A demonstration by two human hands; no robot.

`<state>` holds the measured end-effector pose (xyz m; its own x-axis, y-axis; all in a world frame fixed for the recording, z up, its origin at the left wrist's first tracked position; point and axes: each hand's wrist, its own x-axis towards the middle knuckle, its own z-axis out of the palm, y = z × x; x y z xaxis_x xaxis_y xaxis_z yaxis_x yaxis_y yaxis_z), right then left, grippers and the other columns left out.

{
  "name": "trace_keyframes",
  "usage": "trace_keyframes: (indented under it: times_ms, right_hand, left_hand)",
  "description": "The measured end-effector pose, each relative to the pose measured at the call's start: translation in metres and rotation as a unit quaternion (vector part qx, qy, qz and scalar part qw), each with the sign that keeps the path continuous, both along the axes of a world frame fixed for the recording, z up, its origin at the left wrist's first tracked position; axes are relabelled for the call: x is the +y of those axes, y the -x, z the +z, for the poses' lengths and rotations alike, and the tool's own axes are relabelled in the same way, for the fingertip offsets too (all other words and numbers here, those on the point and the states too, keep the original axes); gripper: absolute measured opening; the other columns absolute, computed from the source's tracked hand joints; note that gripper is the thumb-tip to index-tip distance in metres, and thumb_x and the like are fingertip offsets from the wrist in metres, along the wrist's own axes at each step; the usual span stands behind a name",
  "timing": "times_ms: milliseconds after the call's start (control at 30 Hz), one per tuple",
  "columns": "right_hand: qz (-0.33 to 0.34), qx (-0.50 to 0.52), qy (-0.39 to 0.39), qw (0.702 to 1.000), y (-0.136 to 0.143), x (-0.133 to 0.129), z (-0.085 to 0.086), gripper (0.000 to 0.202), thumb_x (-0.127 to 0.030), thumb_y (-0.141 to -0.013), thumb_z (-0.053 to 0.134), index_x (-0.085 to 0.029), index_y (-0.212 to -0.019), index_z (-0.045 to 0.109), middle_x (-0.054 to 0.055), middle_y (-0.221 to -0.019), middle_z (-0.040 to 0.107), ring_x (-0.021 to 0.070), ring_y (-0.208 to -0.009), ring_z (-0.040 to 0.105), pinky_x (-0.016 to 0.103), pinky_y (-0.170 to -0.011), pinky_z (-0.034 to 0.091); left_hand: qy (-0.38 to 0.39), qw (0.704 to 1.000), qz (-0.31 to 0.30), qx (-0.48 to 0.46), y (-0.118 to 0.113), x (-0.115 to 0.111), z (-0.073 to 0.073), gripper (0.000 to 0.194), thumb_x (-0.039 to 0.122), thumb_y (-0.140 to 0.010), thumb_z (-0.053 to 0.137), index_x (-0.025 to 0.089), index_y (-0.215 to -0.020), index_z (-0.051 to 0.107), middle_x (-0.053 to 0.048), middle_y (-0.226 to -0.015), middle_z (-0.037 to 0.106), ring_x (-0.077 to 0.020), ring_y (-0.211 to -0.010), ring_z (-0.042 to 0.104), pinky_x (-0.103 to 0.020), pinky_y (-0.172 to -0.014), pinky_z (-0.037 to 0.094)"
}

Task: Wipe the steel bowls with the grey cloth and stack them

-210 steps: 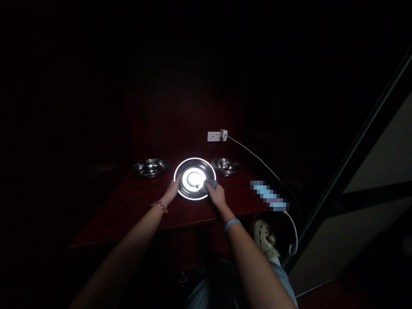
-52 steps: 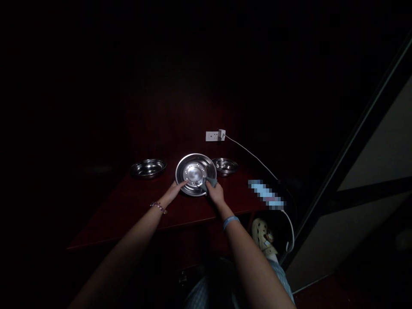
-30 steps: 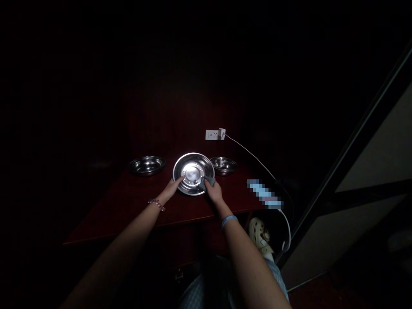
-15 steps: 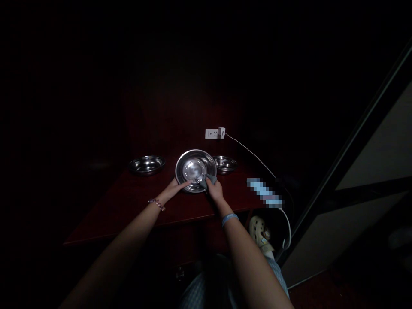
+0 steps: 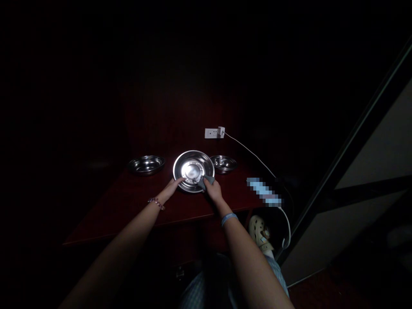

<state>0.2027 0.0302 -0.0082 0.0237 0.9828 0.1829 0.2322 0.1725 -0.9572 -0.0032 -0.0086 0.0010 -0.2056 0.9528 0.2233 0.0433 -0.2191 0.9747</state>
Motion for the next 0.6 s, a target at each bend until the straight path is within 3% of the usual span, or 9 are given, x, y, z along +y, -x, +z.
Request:
trace_keyframes:
  times_ms: [133,233,400,600]
  right_hand:
    - [0.001,-0.013,-0.001,1.000,0.000,-0.002,0.002,0.026,-0.038,-0.088,0.066,-0.018,-0.095,0.081,0.009,-0.092,0.083,0.0259,-0.098,0.078,0.031,-0.087,0.060]
    - [0.002,-0.027,0.002,1.000,-0.001,-0.004,0.005,0.025,-0.037,-0.088,0.065,-0.020,-0.096,0.081,0.008,-0.101,0.083,0.0260,-0.104,0.077,0.032,-0.092,0.059]
    - [-0.014,-0.032,0.011,0.999,-0.002,-0.006,0.009,0.025,-0.034,-0.087,0.064,-0.020,-0.099,0.082,0.011,-0.109,0.082,0.0287,-0.109,0.076,0.036,-0.098,0.058]
    - [-0.023,-0.025,0.027,0.999,-0.001,-0.006,0.010,0.025,-0.035,-0.086,0.065,-0.021,-0.097,0.082,0.009,-0.106,0.083,0.0270,-0.108,0.077,0.033,-0.095,0.058]
  left_hand:
    - [0.007,1.000,0.017,-0.025,0.004,0.004,0.000,0.035,0.035,-0.081,0.069,0.012,-0.107,0.074,-0.014,-0.108,0.082,-0.0386,-0.120,0.069,-0.044,-0.113,0.046]
    - [0.017,0.999,0.023,-0.043,0.007,0.007,-0.001,0.033,0.040,-0.077,0.068,0.015,-0.098,0.074,-0.012,-0.103,0.082,-0.0376,-0.114,0.071,-0.045,-0.108,0.050]
    - [0.018,0.999,0.023,-0.038,0.012,0.012,-0.004,0.040,0.055,-0.070,0.069,0.020,-0.088,0.071,-0.007,-0.094,0.081,-0.0333,-0.104,0.073,-0.044,-0.101,0.053]
    - [0.033,0.998,0.050,-0.037,0.015,0.019,-0.009,0.050,0.064,-0.068,0.068,0.019,-0.090,0.071,-0.008,-0.092,0.080,-0.0330,-0.105,0.072,-0.044,-0.101,0.053]
